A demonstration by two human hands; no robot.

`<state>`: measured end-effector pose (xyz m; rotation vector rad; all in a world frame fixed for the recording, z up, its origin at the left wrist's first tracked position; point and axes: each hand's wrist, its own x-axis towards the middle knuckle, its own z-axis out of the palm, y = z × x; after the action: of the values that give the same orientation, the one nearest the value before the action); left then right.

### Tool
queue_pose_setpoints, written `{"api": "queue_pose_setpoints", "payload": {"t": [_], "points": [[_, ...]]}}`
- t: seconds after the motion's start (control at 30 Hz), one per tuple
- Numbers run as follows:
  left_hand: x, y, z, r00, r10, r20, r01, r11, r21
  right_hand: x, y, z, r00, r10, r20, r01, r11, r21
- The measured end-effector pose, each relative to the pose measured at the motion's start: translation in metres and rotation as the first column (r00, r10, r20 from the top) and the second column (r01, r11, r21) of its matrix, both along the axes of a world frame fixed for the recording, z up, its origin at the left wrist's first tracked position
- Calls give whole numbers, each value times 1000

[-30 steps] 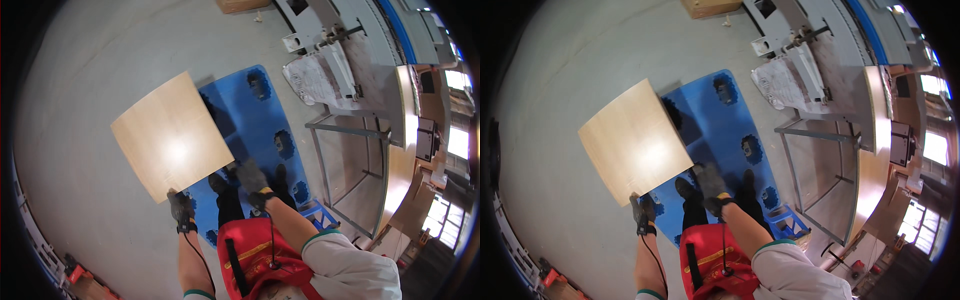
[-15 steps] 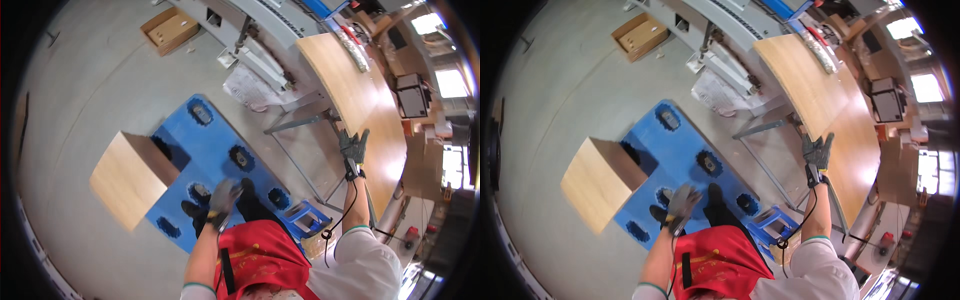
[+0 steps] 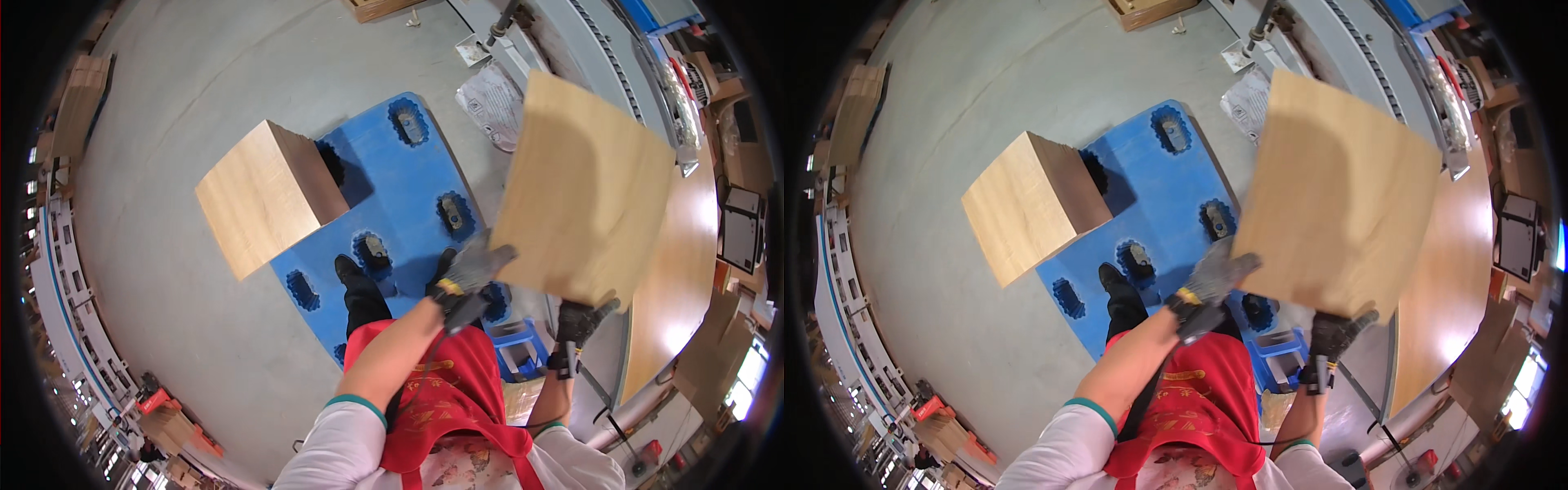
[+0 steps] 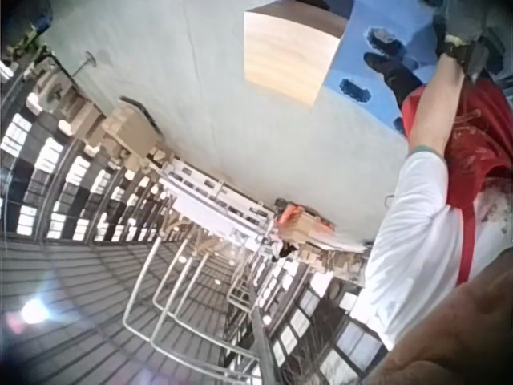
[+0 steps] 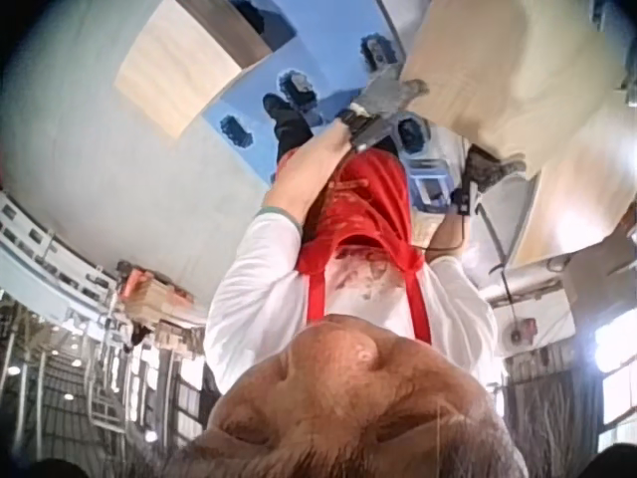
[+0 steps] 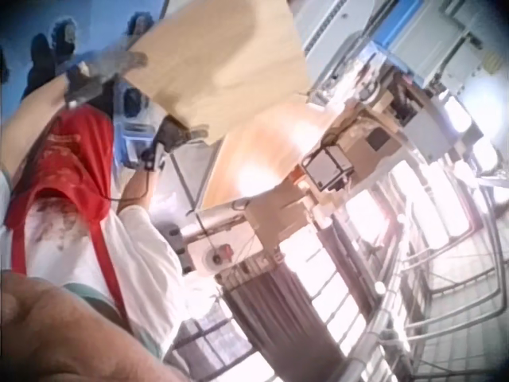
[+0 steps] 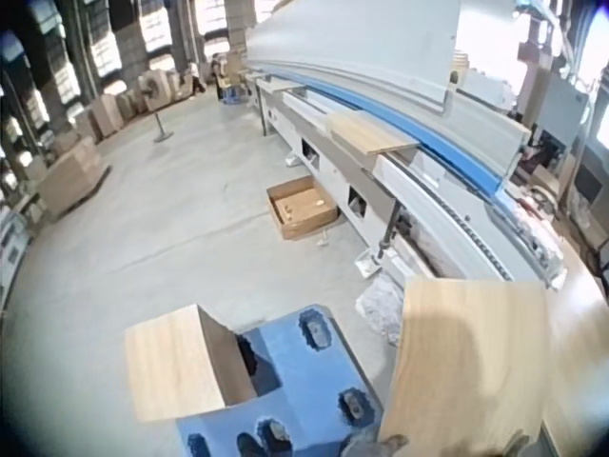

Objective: The person repeatedly picks up light-colored wooden panels from a blue mat and stacks them onto a metal rack. The person handles the panels one at a time, placing them carefully on top of the existing stack.

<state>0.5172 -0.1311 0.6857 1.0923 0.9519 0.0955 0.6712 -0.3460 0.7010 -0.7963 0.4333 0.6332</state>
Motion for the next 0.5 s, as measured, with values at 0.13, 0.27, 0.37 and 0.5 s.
{"api": "queue_pose_setpoints", "payload": {"t": [0.13,0.27,0.37,0.5], "points": [[-134,-14,-53,993,108,56,-103,992,-73,-67,9,-34,986,152,-69,-163,969,-187],[-257,-5,-52,728,683,-64,-629,627,-460,-161,55,-95,941,274,-199,-312,929,-200],[-366,-29,-97,18,976,-217,-785,-120,-608,-256,139,-114,841,424,-335,-478,873,-94],[-424,-16,-117,8,1000,7,-972,9,-234,-366,204,-168,820,394,-415,-479,869,-121]]}}
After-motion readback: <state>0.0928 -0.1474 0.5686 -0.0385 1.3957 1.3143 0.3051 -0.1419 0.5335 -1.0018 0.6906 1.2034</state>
